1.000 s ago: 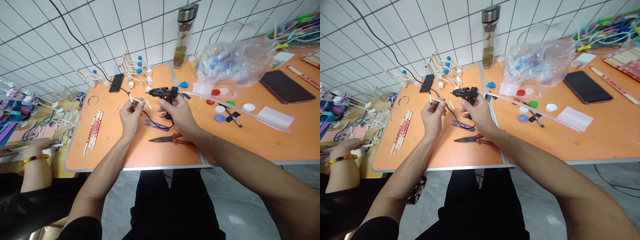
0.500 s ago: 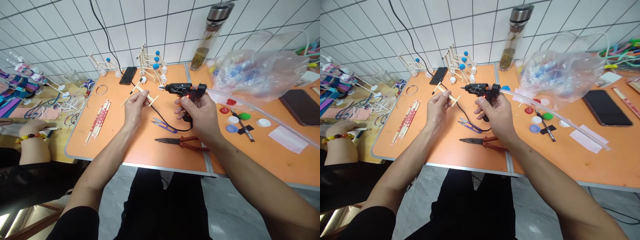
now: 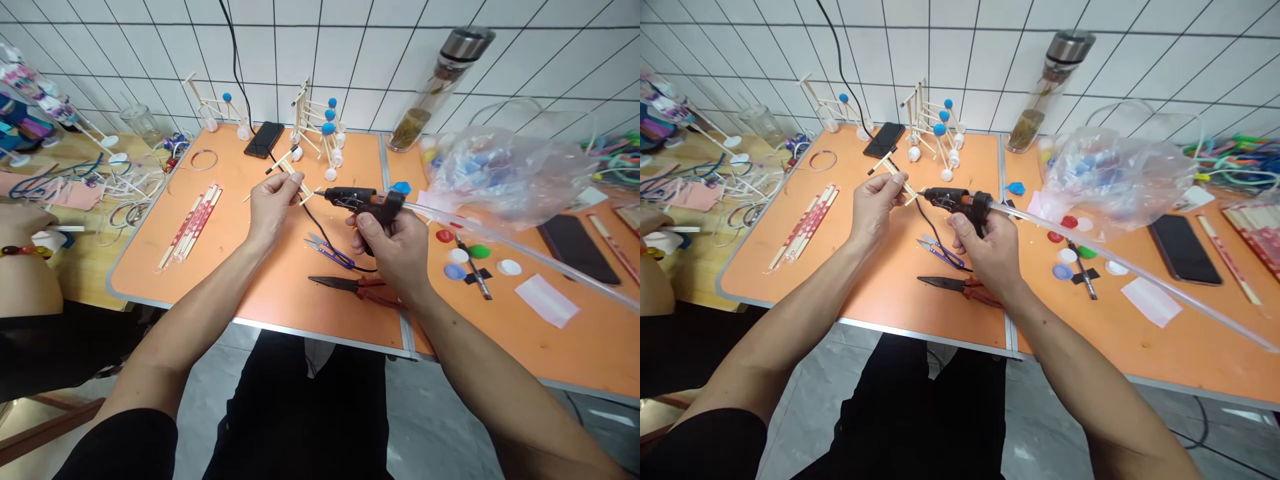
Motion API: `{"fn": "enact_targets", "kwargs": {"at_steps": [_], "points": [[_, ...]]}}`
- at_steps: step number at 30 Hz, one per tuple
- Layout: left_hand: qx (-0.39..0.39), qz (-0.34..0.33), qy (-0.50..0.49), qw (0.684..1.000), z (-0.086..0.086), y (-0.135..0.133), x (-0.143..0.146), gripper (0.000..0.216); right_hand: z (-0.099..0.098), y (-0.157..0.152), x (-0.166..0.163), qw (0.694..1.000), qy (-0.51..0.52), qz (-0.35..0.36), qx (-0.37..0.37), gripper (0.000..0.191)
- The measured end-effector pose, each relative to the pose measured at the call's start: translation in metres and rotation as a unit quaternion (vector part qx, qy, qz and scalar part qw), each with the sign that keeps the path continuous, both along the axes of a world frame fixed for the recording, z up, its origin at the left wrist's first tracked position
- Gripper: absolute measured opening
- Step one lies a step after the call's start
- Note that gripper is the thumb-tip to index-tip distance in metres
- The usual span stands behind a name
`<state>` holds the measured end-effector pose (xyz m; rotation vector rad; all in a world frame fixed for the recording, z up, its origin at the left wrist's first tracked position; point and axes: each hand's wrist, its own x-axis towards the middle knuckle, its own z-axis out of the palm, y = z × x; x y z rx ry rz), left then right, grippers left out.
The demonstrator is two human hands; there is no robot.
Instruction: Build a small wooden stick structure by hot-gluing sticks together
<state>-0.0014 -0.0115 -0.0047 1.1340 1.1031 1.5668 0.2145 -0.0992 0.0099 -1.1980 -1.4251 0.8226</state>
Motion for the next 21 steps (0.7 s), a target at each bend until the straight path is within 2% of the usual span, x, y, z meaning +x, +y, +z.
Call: {"fn": "enact_targets", "kwargs": {"at_steps": [11, 21], "points": [[0.016, -0.006, 0.005, 1.000, -0.005, 0.002, 0.000, 0.040, -0.018, 0.004, 0.007, 0.991, -0.115, -0.044, 0.047, 0.061], [0.011, 0.000, 0.000, 1.000, 0.002, -0.003, 0.005, 0.046, -0.022, 0.005, 0.008, 0.991, -0.110, -0.051, 0.052, 0.059]]}}
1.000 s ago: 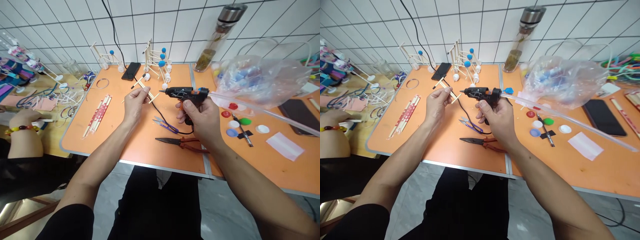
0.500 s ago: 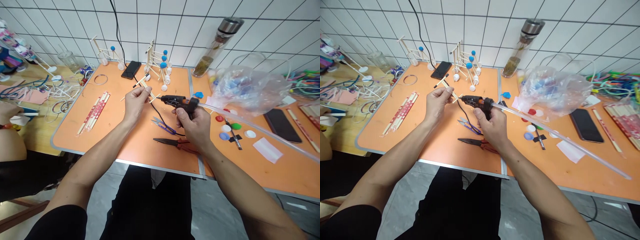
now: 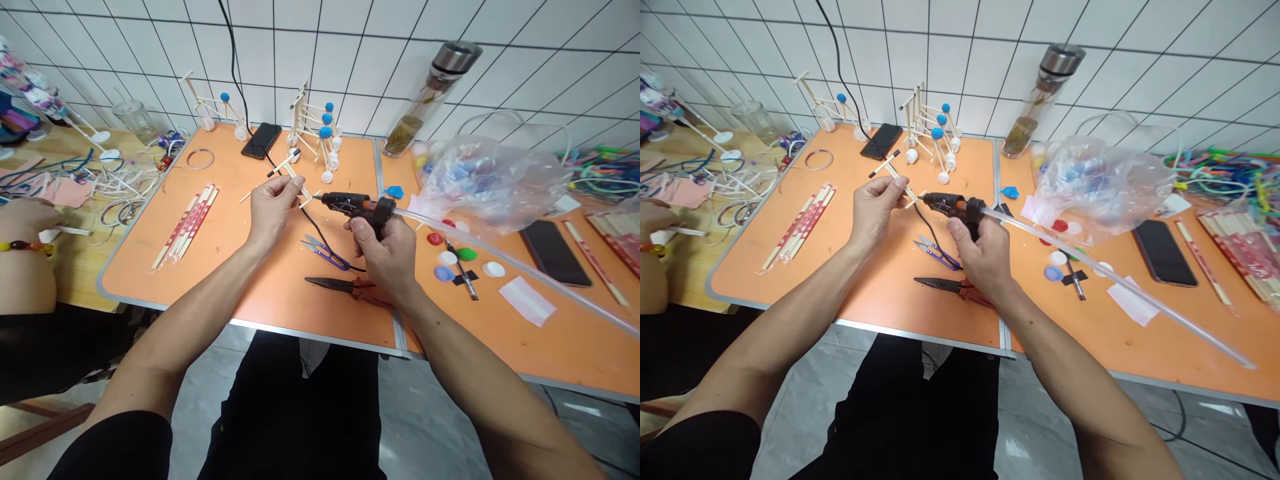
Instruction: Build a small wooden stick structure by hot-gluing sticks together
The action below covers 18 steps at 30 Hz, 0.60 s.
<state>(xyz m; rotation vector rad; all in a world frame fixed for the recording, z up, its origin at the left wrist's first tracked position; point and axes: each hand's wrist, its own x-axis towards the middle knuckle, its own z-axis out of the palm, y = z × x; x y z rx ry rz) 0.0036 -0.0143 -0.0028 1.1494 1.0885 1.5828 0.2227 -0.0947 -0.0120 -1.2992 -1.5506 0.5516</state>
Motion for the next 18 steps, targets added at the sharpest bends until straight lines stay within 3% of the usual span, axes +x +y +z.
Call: {"fn": "enact_targets", "kwargs": {"at_steps": [18], "points": [[0.004, -0.002, 0.002, 1.000, 0.0018, -0.0025, 0.0013, 0.049, -0.0002, -0.0005, -0.0013, 1.000, -0.005, 0.002, 0.000, 0.056]]}}
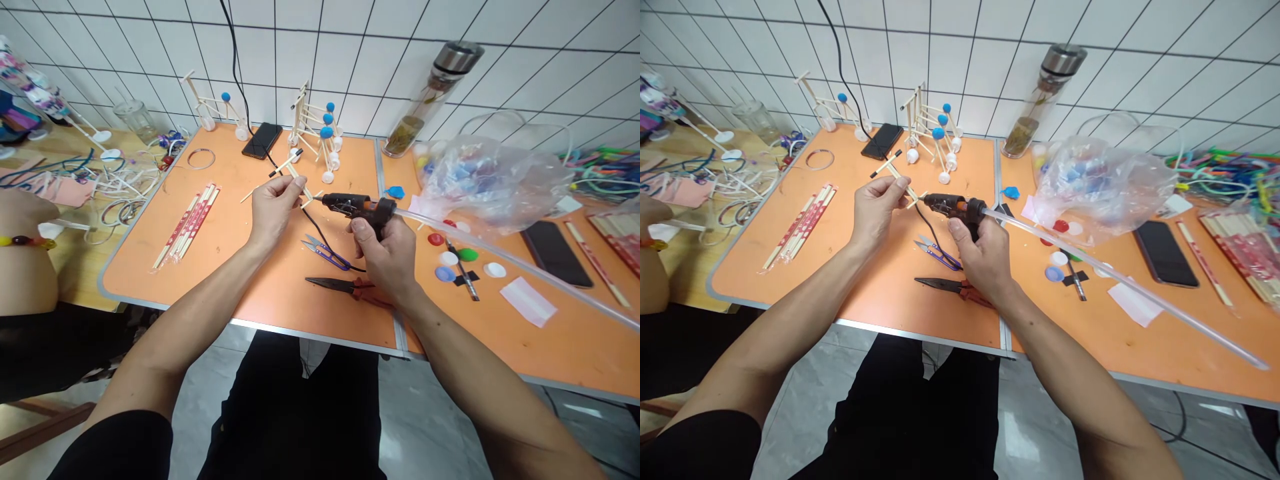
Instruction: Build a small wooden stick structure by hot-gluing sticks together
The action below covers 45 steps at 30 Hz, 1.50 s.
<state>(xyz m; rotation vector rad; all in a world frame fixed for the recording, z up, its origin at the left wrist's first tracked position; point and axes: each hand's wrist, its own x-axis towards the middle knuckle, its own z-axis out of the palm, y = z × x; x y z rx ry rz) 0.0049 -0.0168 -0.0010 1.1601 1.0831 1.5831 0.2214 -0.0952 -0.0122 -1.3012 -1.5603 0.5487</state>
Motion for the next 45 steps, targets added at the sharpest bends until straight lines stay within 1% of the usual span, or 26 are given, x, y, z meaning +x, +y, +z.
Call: {"fn": "enact_targets", "kwargs": {"at_steps": [9, 19, 26, 35, 41, 45], "points": [[-0.002, -0.001, -0.006, 1.000, 0.000, -0.001, 0.000, 0.048, 0.002, -0.002, -0.001, 1.000, 0.004, 0.000, -0.008, 0.054], [0.006, -0.002, -0.003, 1.000, -0.002, 0.000, 0.001, 0.050, 0.001, -0.002, -0.001, 1.000, -0.001, -0.003, 0.002, 0.054], [-0.011, 0.004, -0.019, 1.000, -0.003, 0.000, 0.000, 0.050, 0.003, -0.002, -0.002, 1.000, -0.009, -0.007, 0.006, 0.055], [0.010, -0.001, 0.001, 1.000, -0.003, 0.001, 0.000, 0.052, 0.004, -0.004, -0.003, 1.000, -0.009, -0.005, -0.001, 0.057], [-0.012, 0.006, -0.020, 1.000, -0.002, 0.000, 0.001, 0.047, 0.009, -0.006, -0.005, 1.000, -0.026, 0.001, -0.003, 0.053], [-0.012, 0.003, -0.024, 1.000, -0.003, 0.000, 0.001, 0.045, 0.011, -0.007, -0.007, 0.999, -0.032, 0.008, 0.008, 0.052]]}}
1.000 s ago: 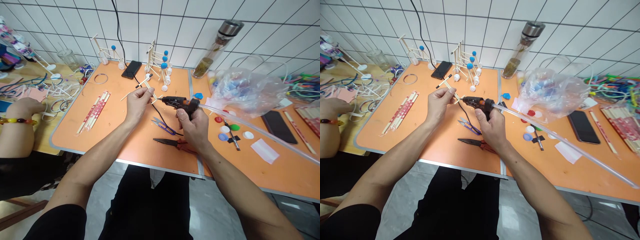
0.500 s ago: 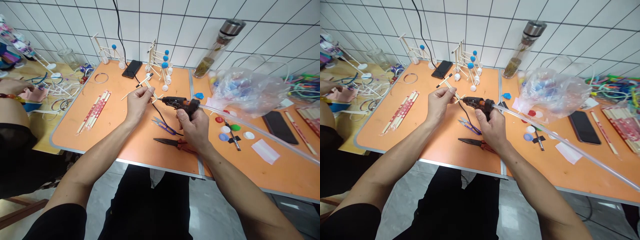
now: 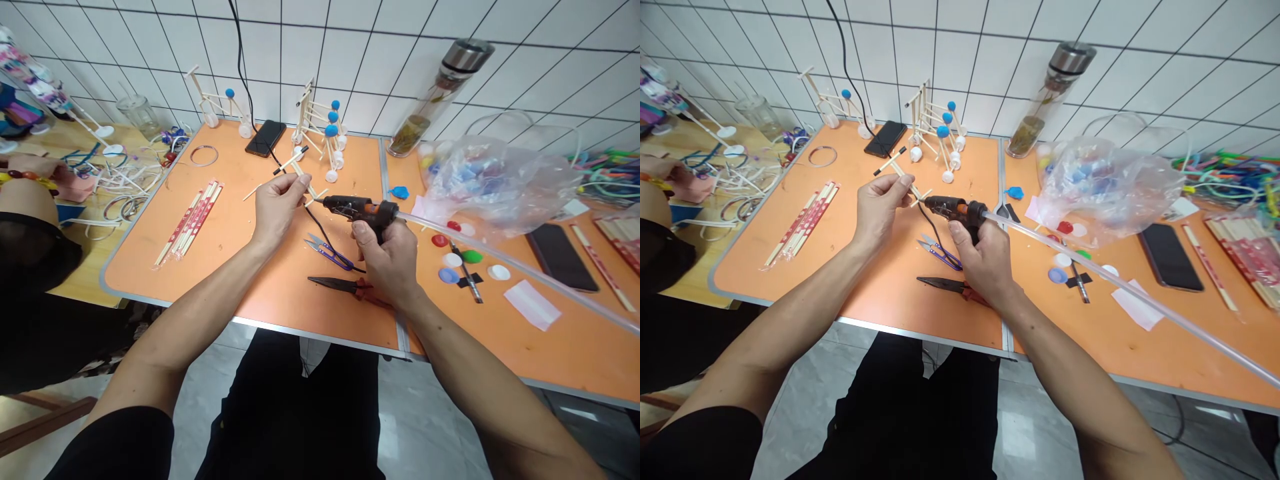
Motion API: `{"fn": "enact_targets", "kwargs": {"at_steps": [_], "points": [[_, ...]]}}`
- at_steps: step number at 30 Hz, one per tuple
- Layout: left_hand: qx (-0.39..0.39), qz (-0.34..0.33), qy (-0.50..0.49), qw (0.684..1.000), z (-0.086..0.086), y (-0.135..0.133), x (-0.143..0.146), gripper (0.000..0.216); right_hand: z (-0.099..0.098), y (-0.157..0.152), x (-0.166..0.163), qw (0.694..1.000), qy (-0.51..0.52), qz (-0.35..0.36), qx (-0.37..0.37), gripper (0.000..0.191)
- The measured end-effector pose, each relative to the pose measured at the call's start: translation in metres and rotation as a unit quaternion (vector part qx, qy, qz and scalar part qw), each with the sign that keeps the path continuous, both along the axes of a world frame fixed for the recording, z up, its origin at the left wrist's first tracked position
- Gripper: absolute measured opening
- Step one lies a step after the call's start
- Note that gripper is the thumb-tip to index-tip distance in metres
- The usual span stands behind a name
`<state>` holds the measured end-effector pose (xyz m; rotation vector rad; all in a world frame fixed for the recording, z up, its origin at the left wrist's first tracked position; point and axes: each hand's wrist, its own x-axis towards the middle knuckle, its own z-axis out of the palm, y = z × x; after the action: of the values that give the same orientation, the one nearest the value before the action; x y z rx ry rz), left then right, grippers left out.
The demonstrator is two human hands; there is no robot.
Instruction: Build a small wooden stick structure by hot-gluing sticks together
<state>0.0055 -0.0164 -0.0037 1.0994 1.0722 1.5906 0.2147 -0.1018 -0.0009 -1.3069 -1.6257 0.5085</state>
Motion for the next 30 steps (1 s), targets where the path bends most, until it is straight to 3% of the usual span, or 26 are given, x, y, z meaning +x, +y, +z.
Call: {"fn": "enact_targets", "kwargs": {"at_steps": [13, 30], "points": [[0.026, -0.008, 0.022, 0.999, -0.0029, 0.0020, -0.0005, 0.050, -0.0027, 0.0021, -0.0022, 1.000, 0.001, 0.002, 0.014, 0.033], [0.031, 0.006, 0.028, 0.999, -0.0023, 0.0041, -0.0039, 0.051, -0.0090, 0.0036, 0.0051, 1.000, 0.011, -0.020, 0.012, 0.057]]}}
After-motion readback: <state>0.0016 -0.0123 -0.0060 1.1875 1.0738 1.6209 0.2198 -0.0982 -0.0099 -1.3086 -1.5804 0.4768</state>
